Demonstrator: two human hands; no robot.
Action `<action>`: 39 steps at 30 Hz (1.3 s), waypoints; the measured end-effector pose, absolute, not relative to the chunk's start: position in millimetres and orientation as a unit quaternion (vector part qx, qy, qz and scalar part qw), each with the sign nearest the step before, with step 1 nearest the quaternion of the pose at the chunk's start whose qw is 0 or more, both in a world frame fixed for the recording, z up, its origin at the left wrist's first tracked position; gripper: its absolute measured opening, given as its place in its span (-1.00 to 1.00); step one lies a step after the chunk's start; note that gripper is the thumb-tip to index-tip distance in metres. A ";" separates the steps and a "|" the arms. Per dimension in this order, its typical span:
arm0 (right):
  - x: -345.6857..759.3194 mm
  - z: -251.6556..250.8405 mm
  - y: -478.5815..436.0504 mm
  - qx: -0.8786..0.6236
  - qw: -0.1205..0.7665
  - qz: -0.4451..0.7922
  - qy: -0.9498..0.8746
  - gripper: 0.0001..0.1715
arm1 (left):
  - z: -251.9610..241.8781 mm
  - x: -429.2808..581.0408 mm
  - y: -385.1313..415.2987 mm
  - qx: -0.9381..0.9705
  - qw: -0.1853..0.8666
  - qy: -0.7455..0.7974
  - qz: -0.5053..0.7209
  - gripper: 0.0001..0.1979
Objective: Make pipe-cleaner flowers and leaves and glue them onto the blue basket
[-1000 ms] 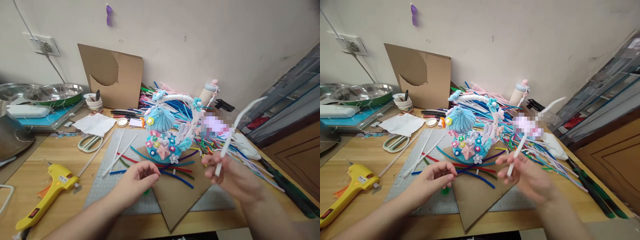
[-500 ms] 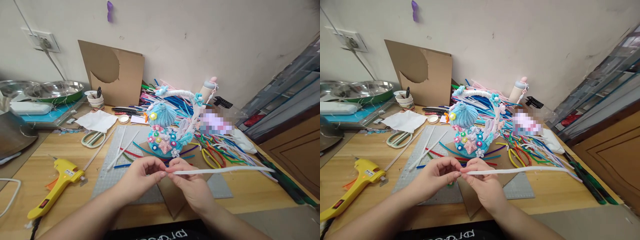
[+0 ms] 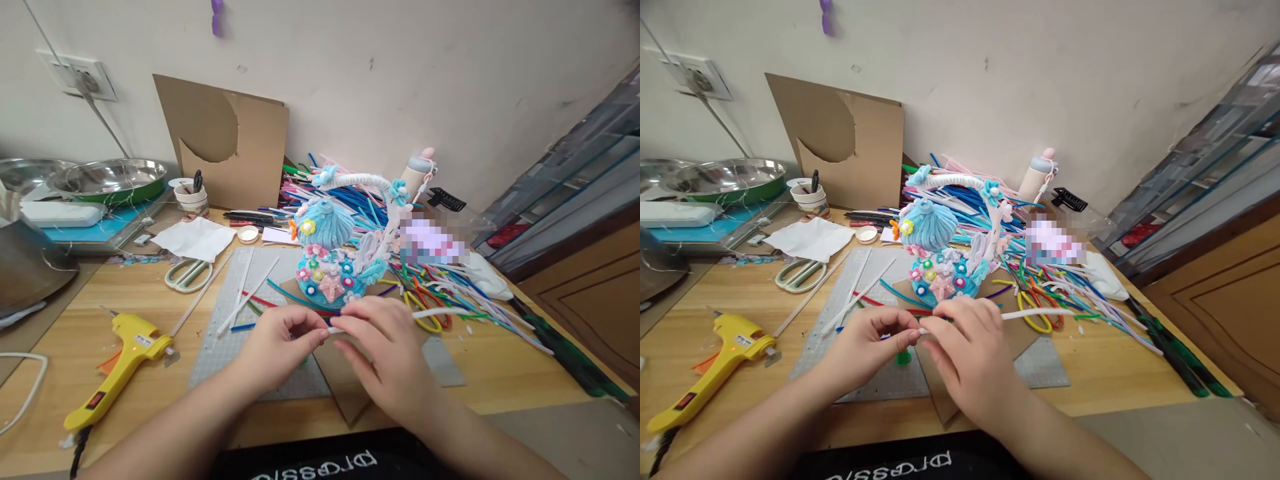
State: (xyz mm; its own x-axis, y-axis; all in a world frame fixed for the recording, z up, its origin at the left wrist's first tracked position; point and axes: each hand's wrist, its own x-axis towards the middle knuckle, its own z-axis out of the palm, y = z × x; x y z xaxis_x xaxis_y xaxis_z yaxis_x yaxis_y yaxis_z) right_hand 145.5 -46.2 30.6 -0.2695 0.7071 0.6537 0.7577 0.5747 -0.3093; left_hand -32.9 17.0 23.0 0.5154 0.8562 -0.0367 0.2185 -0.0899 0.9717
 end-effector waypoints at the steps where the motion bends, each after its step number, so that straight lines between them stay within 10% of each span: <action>1: 146.9 31.0 -41.6 -0.458 0.379 0.010 -0.804 -0.81 | 22.7 -32.6 17.3 0.665 0.564 0.393 0.293 -0.84; 15: 138.8 16.4 -28.2 -0.469 0.428 0.096 -0.766 -0.84 | 19.4 -35.5 19.8 0.524 0.733 0.325 0.287 -0.81; 20: 124.2 23.5 -41.5 -0.446 0.310 0.112 -0.832 -0.79 | 22.2 -33.1 16.3 0.616 0.585 0.375 0.371 -0.88; 24: 127.3 38.3 -40.8 -0.435 0.392 0.174 -0.792 -0.87 | 25.3 -33.6 13.0 0.721 0.452 0.361 0.382 -0.91; 28: 133.4 34.5 -26.6 -0.472 0.459 0.146 -0.739 -0.86 | 25.6 -35.8 11.5 0.733 0.461 0.326 0.381 -0.90; 39: 125.4 31.0 -43.1 -0.414 0.277 0.016 -0.867 -0.80 | 22.0 -38.3 13.6 0.712 0.394 0.360 0.456 -0.94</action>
